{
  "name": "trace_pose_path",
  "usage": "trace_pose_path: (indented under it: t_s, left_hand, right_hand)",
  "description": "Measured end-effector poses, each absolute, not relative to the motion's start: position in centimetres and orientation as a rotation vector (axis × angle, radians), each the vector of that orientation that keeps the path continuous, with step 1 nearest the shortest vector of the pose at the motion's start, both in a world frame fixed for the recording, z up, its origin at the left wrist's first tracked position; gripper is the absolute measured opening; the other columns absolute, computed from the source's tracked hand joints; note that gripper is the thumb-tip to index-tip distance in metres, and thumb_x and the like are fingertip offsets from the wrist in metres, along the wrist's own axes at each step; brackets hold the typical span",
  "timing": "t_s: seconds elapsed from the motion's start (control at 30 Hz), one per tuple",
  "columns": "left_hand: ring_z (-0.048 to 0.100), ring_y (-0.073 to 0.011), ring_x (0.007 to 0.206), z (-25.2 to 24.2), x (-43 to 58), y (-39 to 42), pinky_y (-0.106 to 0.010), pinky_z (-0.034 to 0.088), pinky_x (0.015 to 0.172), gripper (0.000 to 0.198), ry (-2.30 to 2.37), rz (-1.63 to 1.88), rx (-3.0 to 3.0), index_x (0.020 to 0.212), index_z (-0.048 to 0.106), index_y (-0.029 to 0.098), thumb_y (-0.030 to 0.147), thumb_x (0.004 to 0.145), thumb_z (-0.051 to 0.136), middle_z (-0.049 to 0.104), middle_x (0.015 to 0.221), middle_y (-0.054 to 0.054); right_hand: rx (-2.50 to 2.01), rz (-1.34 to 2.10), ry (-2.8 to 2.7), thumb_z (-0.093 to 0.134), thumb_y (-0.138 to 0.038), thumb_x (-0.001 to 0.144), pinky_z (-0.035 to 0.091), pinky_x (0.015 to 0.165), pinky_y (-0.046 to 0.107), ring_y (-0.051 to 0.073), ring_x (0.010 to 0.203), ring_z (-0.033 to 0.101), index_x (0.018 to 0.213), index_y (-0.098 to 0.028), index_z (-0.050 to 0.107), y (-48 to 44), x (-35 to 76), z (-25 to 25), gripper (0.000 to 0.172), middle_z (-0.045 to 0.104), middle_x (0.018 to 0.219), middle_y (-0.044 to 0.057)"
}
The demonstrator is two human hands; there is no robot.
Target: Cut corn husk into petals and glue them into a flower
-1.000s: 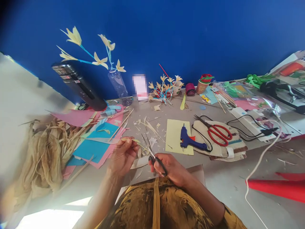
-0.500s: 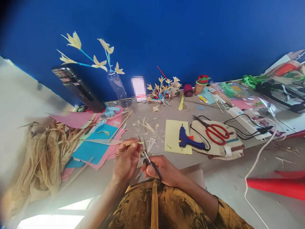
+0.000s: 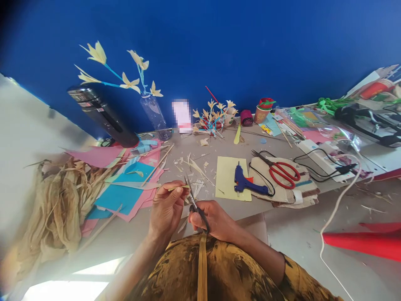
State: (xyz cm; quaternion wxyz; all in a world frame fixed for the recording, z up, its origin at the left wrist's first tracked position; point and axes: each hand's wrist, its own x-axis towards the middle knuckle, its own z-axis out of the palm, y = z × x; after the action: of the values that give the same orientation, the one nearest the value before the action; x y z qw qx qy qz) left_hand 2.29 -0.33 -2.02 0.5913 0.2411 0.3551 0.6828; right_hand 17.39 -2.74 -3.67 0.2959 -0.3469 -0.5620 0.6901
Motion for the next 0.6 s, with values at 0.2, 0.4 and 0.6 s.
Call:
trace_pose_path:
  t_s: [0.2,0.4,0.6]
  left_hand:
    - [0.064,-0.0109,0.065,-1.9,2.3,-0.5,-0.025,0.051,0.065,0.018,0.848,1.552,0.560,0.066,0.073,0.019,0.019,0.057,0.089,0.070,0.075,0.000]
    - [0.064,-0.0118,0.067,-2.0,1.6,-0.6,-0.026,0.051,0.067,0.019,0.844,1.423,0.526,0.070,0.069,0.018,0.022,0.064,0.086,0.074,0.085,-0.003]
    - [0.060,-0.0112,0.065,-2.6,1.3,-0.9,-0.025,0.049,0.064,0.021,0.762,1.322,0.511,0.072,0.066,0.018,0.021,0.066,0.085,0.067,0.070,0.001]
  right_hand:
    - [-0.943,1.851,-1.456,0.055,-0.083,0.076,0.028,0.050,0.024,0.008,0.050,0.036,0.058,-0.017,0.050,-2.8,17.3,-3.7,0.069,0.046,0.053,-0.003]
    - [-1.051,1.817,-1.441,0.058,-0.080,0.075,0.029,0.050,0.024,0.009,0.051,0.038,0.061,-0.016,0.055,-2.7,17.5,-3.4,0.065,0.050,0.055,-0.001]
    - [-1.635,1.214,-1.828,0.072,-0.055,0.074,0.028,0.053,0.025,0.011,0.056,0.036,0.072,-0.018,0.057,-2.6,19.6,-3.1,0.040,0.048,0.062,-0.004]
